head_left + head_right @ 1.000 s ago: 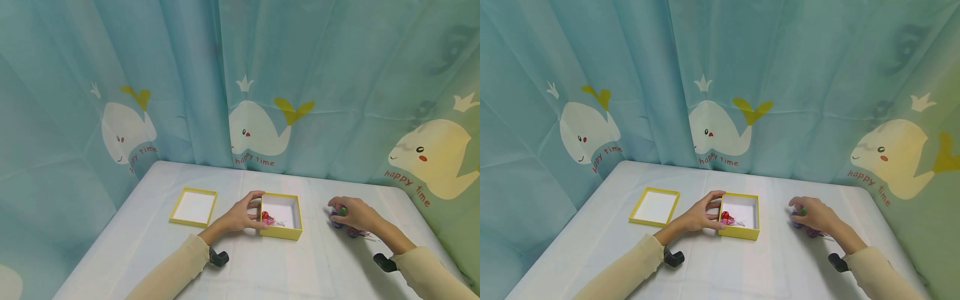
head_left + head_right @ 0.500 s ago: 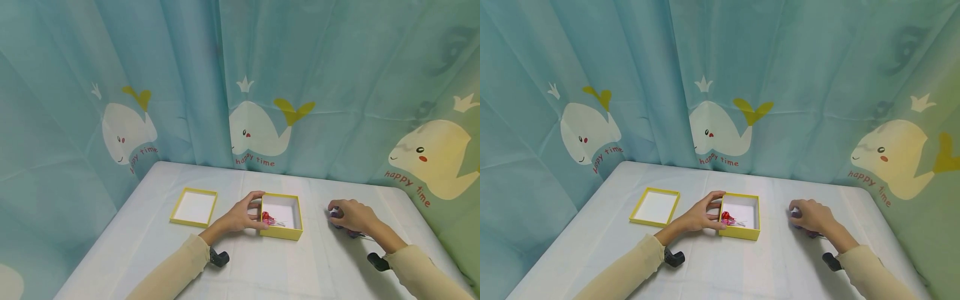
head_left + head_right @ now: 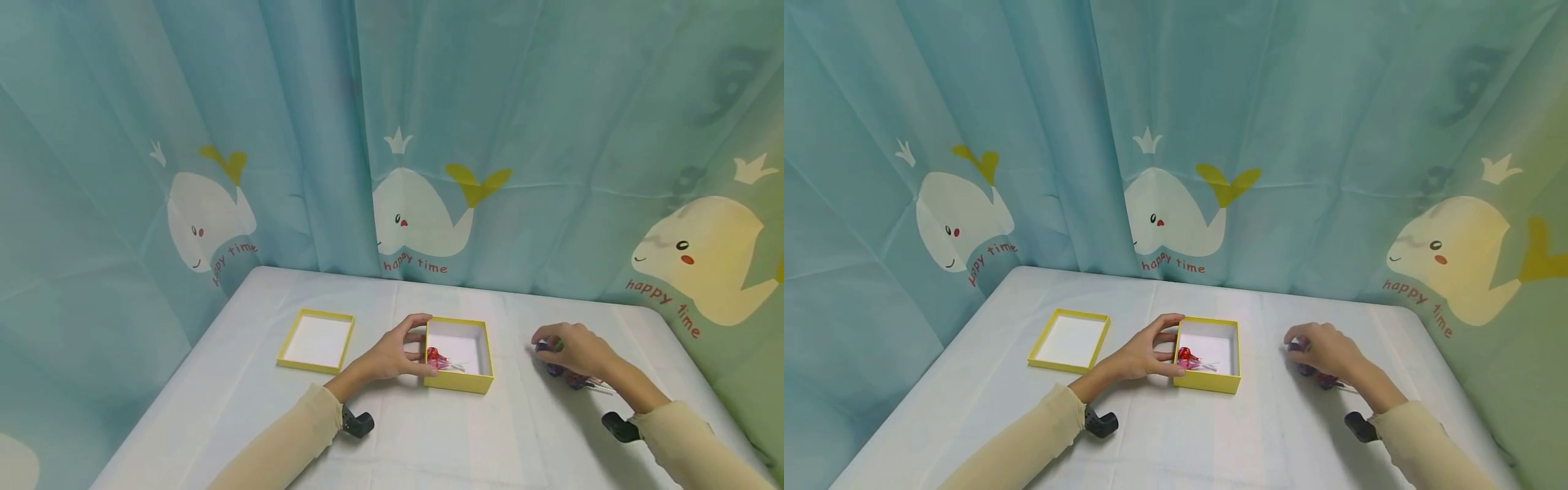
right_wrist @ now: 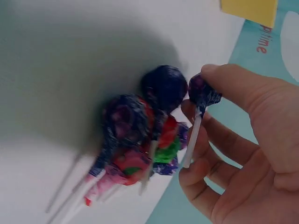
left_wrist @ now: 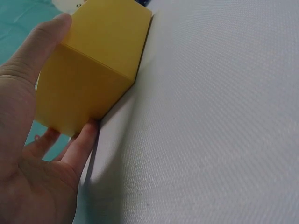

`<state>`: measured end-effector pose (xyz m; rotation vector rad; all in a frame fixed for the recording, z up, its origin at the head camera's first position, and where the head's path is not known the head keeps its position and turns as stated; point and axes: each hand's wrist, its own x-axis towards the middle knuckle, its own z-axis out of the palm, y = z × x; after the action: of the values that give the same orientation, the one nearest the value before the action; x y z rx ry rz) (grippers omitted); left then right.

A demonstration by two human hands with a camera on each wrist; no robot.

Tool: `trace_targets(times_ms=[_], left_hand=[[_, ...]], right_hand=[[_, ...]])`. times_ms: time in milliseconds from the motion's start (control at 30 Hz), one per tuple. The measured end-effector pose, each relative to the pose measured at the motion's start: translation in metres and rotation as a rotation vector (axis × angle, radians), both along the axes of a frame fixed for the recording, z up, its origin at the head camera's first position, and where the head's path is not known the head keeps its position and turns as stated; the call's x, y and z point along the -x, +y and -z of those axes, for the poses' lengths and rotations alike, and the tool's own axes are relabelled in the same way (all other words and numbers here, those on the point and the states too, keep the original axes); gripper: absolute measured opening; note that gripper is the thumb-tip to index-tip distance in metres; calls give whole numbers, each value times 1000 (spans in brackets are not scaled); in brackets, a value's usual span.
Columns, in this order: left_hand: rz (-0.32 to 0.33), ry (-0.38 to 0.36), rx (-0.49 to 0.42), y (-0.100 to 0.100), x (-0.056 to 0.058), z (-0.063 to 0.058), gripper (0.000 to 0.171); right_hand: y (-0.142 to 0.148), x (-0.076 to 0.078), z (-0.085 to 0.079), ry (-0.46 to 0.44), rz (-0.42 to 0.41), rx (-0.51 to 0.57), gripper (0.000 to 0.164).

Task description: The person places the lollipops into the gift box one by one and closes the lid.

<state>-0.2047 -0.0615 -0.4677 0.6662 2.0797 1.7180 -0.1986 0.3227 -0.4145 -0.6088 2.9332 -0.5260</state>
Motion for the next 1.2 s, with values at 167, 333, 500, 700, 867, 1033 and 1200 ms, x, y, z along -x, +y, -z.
trace_targets(times_ms=[167,333,500,700,867,1033,1200], left_hand=[[-3,3,3,0,0,0,95],[-2,5,20,0,0,1,96],[4,3,23,0,0,2,96],[-8,5,17,1,-1,0,94],[-5,-1,6,1,-1,-1,94],[-9,3,14,1,-1,-1,94],[-7,6,11,1,1,1,94]], right_hand=[[2,4,-11,53,-79,69,19],[3,5,-27,25,-99,149,19],[0,6,-43,19,-130,187,19],[-6,7,-57,-12,-142,200,21],[-14,9,-65,-7,-166,202,22],[-25,12,-72,-3,-180,196,23],[-40,15,-77,-20,-209,195,23]])
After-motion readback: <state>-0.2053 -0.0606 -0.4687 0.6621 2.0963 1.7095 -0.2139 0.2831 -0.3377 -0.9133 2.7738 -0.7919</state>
